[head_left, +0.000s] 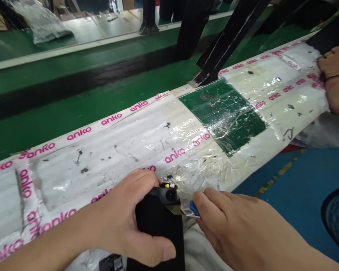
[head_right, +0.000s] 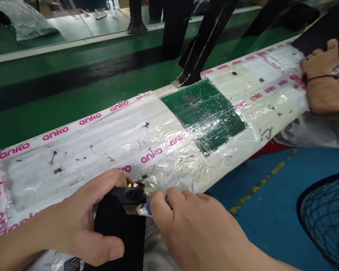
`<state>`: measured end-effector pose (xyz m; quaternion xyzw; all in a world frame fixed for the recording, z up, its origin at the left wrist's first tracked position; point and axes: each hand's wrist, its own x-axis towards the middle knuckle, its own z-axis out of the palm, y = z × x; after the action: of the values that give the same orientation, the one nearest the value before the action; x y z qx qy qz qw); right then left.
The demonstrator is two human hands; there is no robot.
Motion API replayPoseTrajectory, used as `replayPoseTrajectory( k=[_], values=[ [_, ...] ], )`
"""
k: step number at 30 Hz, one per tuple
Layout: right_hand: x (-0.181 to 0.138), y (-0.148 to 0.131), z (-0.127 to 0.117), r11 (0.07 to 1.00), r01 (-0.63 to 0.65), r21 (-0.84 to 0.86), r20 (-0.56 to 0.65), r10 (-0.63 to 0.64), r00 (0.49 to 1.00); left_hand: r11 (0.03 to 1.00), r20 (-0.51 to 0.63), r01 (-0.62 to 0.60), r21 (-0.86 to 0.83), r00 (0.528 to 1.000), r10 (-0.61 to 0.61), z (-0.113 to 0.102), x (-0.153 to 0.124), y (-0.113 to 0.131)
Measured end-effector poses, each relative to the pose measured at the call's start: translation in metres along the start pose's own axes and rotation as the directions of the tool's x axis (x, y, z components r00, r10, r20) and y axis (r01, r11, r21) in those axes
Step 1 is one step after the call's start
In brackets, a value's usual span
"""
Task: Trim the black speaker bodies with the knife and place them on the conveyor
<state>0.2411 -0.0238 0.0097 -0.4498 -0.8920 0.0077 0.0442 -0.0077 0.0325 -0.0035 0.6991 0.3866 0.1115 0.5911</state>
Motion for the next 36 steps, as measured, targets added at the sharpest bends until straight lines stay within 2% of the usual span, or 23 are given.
replayPoseTrajectory(
  k=[6, 11, 17, 29, 36],
  values=[
    [0.001, 0.002, 0.018, 0.982, 0.010, 0.189, -0.014, -0.007, 1.000, 1.000, 0.030, 0.015, -0.025, 0.999, -0.014, 0.001, 0.003, 0.000],
    [-0.006, 0.003, 0.009, 0.972, -0.014, 0.235, 0.041, 0.005, 0.999, 1.000, -0.009, 0.018, 0.023, 1.000, -0.018, 0.004, 0.003, 0.004],
    [-0.010, 0.002, -0.004, 0.988, 0.000, 0.152, -0.031, 0.005, 1.000, 1.000, -0.002, 0.007, 0.008, 1.000, -0.007, 0.003, 0.000, 0.001],
    [-0.004, 0.000, -0.006, 0.999, 0.005, 0.038, 0.044, -0.007, 0.999, 1.000, 0.000, 0.019, 0.008, 1.000, -0.019, 0.002, 0.003, 0.003],
    [-0.003, 0.009, 0.011, 0.992, 0.005, 0.129, 0.094, -0.017, 0.995, 1.000, 0.031, -0.002, 0.007, 1.000, 0.002, -0.003, 0.004, 0.004]
  ],
)
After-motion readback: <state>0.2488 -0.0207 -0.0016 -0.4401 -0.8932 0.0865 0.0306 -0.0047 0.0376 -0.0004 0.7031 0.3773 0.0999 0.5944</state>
